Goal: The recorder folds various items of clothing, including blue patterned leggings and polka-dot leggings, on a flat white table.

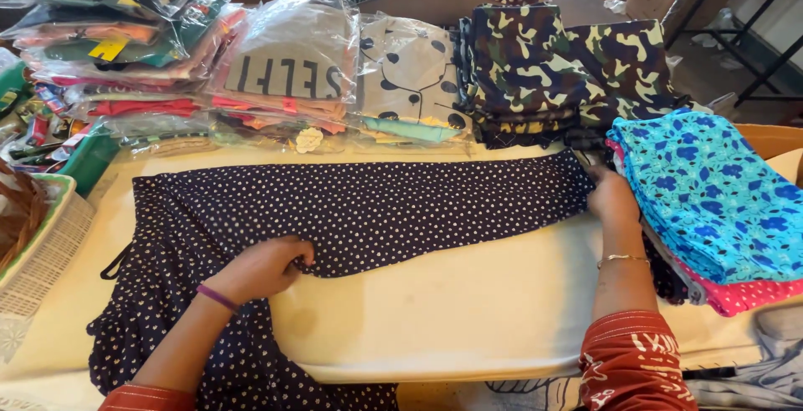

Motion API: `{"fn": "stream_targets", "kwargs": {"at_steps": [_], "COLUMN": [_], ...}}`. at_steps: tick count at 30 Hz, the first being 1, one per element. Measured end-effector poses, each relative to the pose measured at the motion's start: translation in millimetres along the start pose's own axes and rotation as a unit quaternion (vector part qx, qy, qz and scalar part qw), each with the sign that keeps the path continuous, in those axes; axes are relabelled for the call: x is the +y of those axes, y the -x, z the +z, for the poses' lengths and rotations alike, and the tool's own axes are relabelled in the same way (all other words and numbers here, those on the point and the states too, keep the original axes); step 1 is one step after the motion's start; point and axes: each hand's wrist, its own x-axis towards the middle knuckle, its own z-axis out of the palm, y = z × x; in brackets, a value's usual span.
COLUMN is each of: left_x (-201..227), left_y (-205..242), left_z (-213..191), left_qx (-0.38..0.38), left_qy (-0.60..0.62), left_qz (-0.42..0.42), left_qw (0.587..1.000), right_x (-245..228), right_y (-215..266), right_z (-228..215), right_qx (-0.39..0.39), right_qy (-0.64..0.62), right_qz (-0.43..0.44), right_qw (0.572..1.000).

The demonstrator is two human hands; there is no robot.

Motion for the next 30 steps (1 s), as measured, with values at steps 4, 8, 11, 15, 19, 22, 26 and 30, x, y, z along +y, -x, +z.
{"fn": "stream_targets", "kwargs": {"at_steps": [4, 8, 11, 15, 19, 22, 26, 30], "left_x": [-1, -38, -51, -54, -51, -59, -54, -26], "left_y": [-19, -64, -107, -133, -127, -122, -116, -116], "left_z": [-5, 34, 63, 71, 62, 74, 80, 84], "left_qx": [-0.132, -0.068, -0.067, -0.087, -0.041, -0.01, 0.011, 0.012], "left_qy": [0.172, 0.176, 0.131, 0.083, 0.037, 0.012, -0.007, -0.029], "left_qz": [-0.061, 0.006, 0.001, 0.038, -0.066, -0.097, -0.091, -0.043], "left_qw": [0.974, 0.982, 0.989, 0.992, 0.996, 0.995, 0.996, 0.999], "right_x": [-65, -137, -171, -170, -132, -91, -109, -198], "right_y": [28, 51, 64, 61, 39, 21, 28, 84], "right_z": [-24, -21, 16, 28, 18, 31, 38, 41], "right_qx": [0.02, 0.0, -0.09, -0.11, -0.117, -0.083, -0.094, -0.163], "right_qy": [0.11, 0.027, -0.079, -0.05, 0.081, 0.143, 0.152, 0.124], "right_qz": [-0.034, -0.18, -0.329, -0.376, -0.173, -0.049, -0.055, -0.22], "right_qw": [0.993, 0.983, 0.937, 0.919, 0.975, 0.985, 0.982, 0.954]}}
